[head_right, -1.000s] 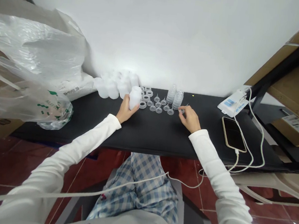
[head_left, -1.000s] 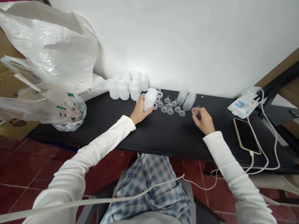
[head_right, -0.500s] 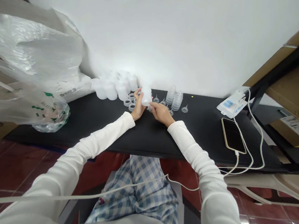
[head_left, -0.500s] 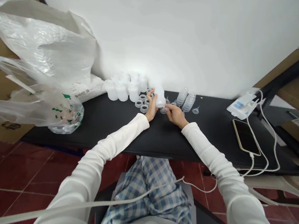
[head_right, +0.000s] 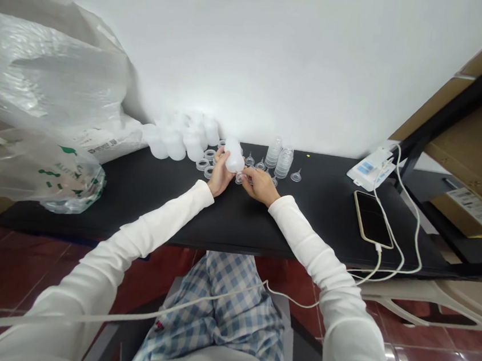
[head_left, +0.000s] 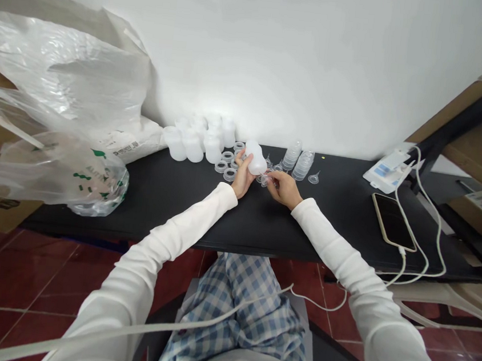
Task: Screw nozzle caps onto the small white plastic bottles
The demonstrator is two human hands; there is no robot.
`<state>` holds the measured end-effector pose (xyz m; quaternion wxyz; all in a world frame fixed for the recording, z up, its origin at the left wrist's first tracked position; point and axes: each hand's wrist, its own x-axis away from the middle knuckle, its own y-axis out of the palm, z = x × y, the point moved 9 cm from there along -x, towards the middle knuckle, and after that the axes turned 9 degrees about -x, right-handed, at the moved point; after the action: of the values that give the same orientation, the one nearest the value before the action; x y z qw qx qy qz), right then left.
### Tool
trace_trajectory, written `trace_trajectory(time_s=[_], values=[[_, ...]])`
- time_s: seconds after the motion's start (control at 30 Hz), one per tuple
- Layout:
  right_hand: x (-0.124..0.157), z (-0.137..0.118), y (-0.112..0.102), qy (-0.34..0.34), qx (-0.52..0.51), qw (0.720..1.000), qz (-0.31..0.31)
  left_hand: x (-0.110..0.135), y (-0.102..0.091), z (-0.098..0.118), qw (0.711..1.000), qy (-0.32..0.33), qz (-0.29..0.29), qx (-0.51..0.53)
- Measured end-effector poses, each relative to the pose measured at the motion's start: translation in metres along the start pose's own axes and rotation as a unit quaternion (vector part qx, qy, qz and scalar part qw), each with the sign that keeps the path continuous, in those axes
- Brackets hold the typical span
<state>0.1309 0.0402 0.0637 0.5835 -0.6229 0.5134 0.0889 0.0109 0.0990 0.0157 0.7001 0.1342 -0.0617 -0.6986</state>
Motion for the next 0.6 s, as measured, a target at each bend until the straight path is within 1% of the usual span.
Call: trace_trajectory(time_s=[0.07,0.13,0.17,0.23,0.3,0.37,0.4,0.47,0.53,0.6], values=[[0.000,-0.004,-0.001,-0.006,0.003,1.000,-0.007,-0.003,-0.008,0.008,0.998,0.042,0.006,-0.045],[-0.001,-0.008,-0.001,-0.011,0.006,1.000,-0.016,-0.002,-0.025,0.024,0.987,0.103,0.029,-0.116],[-0.001,-0.010,-0.001,-0.015,0.007,1.000,-0.018,0.000,-0.036,0.035,0.975,0.137,0.047,-0.166],[-0.002,-0.013,-0.002,-0.028,0.010,0.999,-0.013,0.010,-0.066,0.057,0.938,0.193,0.096,-0.272],[-0.002,-0.019,-0.004,-0.054,0.013,0.998,0.004,0.023,-0.103,0.074,0.899,0.215,0.155,-0.349],[-0.001,-0.023,-0.005,-0.076,0.021,0.997,0.016,0.036,-0.139,0.085,0.872,0.218,0.204,-0.388],[-0.001,-0.024,-0.004,-0.081,0.027,0.996,0.017,0.041,-0.154,0.087,0.862,0.207,0.224,-0.405],[-0.001,-0.024,-0.001,-0.081,0.039,0.996,0.011,0.045,-0.176,0.084,0.840,0.163,0.248,-0.455],[-0.001,-0.023,0.001,-0.080,0.044,0.996,0.007,0.043,-0.185,0.074,0.826,0.116,0.249,-0.492],[-0.001,-0.024,-0.001,-0.088,0.046,0.995,0.015,0.037,-0.183,0.063,0.830,0.093,0.227,-0.501]])
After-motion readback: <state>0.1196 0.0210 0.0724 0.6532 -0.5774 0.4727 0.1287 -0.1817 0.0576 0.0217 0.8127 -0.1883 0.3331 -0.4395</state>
